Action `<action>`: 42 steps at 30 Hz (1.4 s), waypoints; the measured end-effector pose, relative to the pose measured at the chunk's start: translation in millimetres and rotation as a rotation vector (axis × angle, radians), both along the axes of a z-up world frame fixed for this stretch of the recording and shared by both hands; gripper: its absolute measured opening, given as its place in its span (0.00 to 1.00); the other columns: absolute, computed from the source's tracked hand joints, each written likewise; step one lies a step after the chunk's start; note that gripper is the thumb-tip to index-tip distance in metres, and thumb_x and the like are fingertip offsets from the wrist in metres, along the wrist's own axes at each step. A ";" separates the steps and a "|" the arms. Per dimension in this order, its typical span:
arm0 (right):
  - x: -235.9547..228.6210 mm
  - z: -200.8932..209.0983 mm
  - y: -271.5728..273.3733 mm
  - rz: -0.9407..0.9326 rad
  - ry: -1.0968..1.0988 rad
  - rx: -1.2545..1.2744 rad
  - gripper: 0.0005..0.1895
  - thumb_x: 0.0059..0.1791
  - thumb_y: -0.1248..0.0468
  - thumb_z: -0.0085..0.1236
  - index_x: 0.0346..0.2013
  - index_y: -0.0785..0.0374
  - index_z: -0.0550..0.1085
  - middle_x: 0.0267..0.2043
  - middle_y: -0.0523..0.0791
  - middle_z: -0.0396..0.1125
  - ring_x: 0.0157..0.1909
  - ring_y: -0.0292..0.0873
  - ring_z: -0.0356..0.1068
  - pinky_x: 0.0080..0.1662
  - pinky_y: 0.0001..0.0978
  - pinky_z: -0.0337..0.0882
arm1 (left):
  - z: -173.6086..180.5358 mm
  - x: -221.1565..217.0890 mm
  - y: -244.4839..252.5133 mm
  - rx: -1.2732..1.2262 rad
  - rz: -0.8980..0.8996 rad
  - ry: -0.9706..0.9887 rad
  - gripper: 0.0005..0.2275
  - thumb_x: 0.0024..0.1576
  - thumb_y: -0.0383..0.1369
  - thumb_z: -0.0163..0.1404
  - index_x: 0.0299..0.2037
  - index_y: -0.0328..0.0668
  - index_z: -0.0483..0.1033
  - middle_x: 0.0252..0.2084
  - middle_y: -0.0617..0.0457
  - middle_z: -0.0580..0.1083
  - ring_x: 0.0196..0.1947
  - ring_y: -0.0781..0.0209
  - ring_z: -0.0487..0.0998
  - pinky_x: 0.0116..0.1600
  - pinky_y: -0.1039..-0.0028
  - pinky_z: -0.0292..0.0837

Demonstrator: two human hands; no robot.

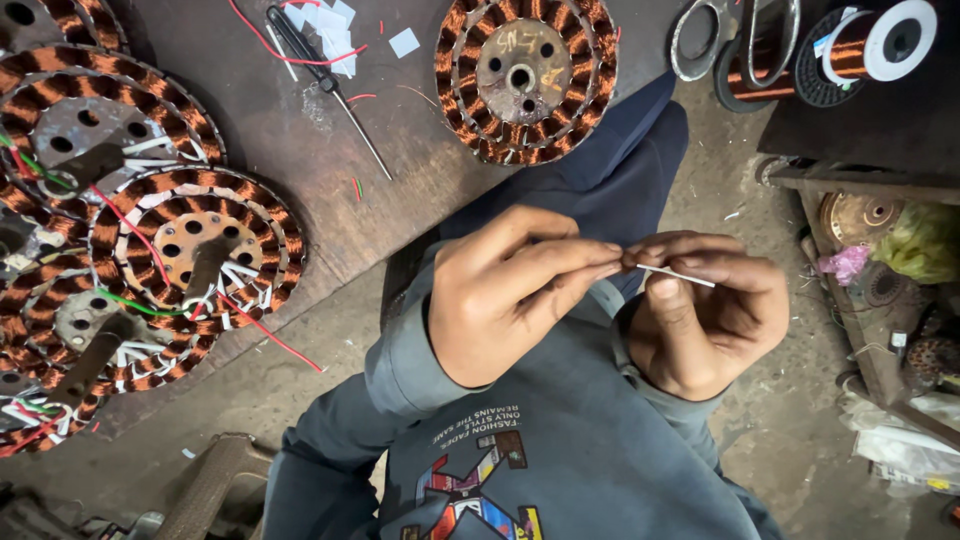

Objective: The person inserts small white plastic pieces into slots on circular copper-wound stator cores, then uses shears to trim excess wire. They repeat this process on multiple stator units placed on a cluttered workbench.

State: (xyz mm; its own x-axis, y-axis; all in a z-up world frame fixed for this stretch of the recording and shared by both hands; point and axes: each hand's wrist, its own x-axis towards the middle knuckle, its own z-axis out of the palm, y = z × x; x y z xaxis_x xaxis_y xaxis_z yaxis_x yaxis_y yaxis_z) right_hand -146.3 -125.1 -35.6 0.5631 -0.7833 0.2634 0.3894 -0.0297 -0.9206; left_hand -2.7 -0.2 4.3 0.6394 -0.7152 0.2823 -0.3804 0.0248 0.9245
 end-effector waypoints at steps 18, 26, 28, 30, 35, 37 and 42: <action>7.1 18.3 -3.7 0.189 0.179 0.007 0.09 0.51 0.83 0.56 0.43 0.73 0.72 0.47 0.55 0.70 0.52 0.47 0.73 0.56 0.37 0.76 | 6.0 1.0 -14.2 -0.011 0.063 -0.038 0.07 0.55 0.25 0.63 0.42 0.38 0.80 0.41 0.50 0.78 0.35 0.62 0.80 0.38 0.77 0.74; 20.6 18.6 -8.8 0.187 0.101 0.024 0.06 0.51 0.80 0.58 0.42 0.73 0.73 0.46 0.52 0.72 0.51 0.43 0.75 0.55 0.34 0.75 | -20.2 10.3 -9.6 0.126 -0.006 -0.136 0.13 0.49 0.22 0.62 0.45 0.37 0.81 0.41 0.50 0.82 0.17 0.75 0.66 0.23 0.83 0.61; 20.7 20.9 -10.8 0.142 0.098 -0.023 0.05 0.52 0.78 0.59 0.41 0.72 0.74 0.45 0.51 0.74 0.49 0.42 0.76 0.53 0.33 0.76 | -46.2 14.8 -2.8 0.208 0.014 -0.169 0.12 0.48 0.23 0.62 0.43 0.38 0.82 0.41 0.49 0.82 0.16 0.74 0.69 0.22 0.83 0.63; 18.5 21.2 -11.6 0.085 0.129 -0.083 0.04 0.51 0.76 0.62 0.40 0.70 0.75 0.43 0.49 0.75 0.45 0.42 0.77 0.50 0.32 0.77 | -83.3 24.5 7.4 0.190 -0.015 -0.235 0.10 0.50 0.23 0.61 0.43 0.39 0.82 0.41 0.49 0.82 0.27 0.66 0.78 0.30 0.81 0.70; 11.2 15.1 -9.8 0.042 0.069 -0.110 0.04 0.53 0.74 0.62 0.42 0.68 0.75 0.43 0.48 0.74 0.45 0.41 0.76 0.49 0.30 0.76 | -201.2 76.0 12.3 -0.049 -0.186 -0.429 0.09 0.52 0.25 0.60 0.42 0.39 0.82 0.40 0.48 0.81 0.36 0.60 0.83 0.38 0.78 0.75; 9.9 13.2 -9.2 0.053 0.064 -0.079 0.05 0.53 0.73 0.62 0.42 0.68 0.76 0.43 0.47 0.74 0.44 0.40 0.76 0.47 0.30 0.76 | -233.1 93.3 13.8 -0.049 -0.204 -0.477 0.09 0.52 0.26 0.60 0.42 0.39 0.82 0.40 0.48 0.80 0.35 0.59 0.83 0.39 0.77 0.76; 7.7 7.5 -8.1 0.088 0.071 -0.096 0.06 0.53 0.71 0.63 0.44 0.68 0.76 0.43 0.47 0.73 0.40 0.39 0.75 0.47 0.29 0.76 | -253.3 104.7 21.2 -0.006 -0.231 -0.557 0.08 0.52 0.27 0.60 0.41 0.39 0.81 0.37 0.47 0.80 0.34 0.58 0.83 0.40 0.75 0.76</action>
State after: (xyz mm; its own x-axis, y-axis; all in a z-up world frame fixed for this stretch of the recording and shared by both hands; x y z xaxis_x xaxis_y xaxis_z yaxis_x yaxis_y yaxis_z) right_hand -138.6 -133.2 -28.2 0.6485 -0.7030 0.2920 0.3286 -0.0874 -0.9404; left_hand 102.0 21.0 -249.1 0.2225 -0.8152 0.5348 -0.7913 0.1695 0.5875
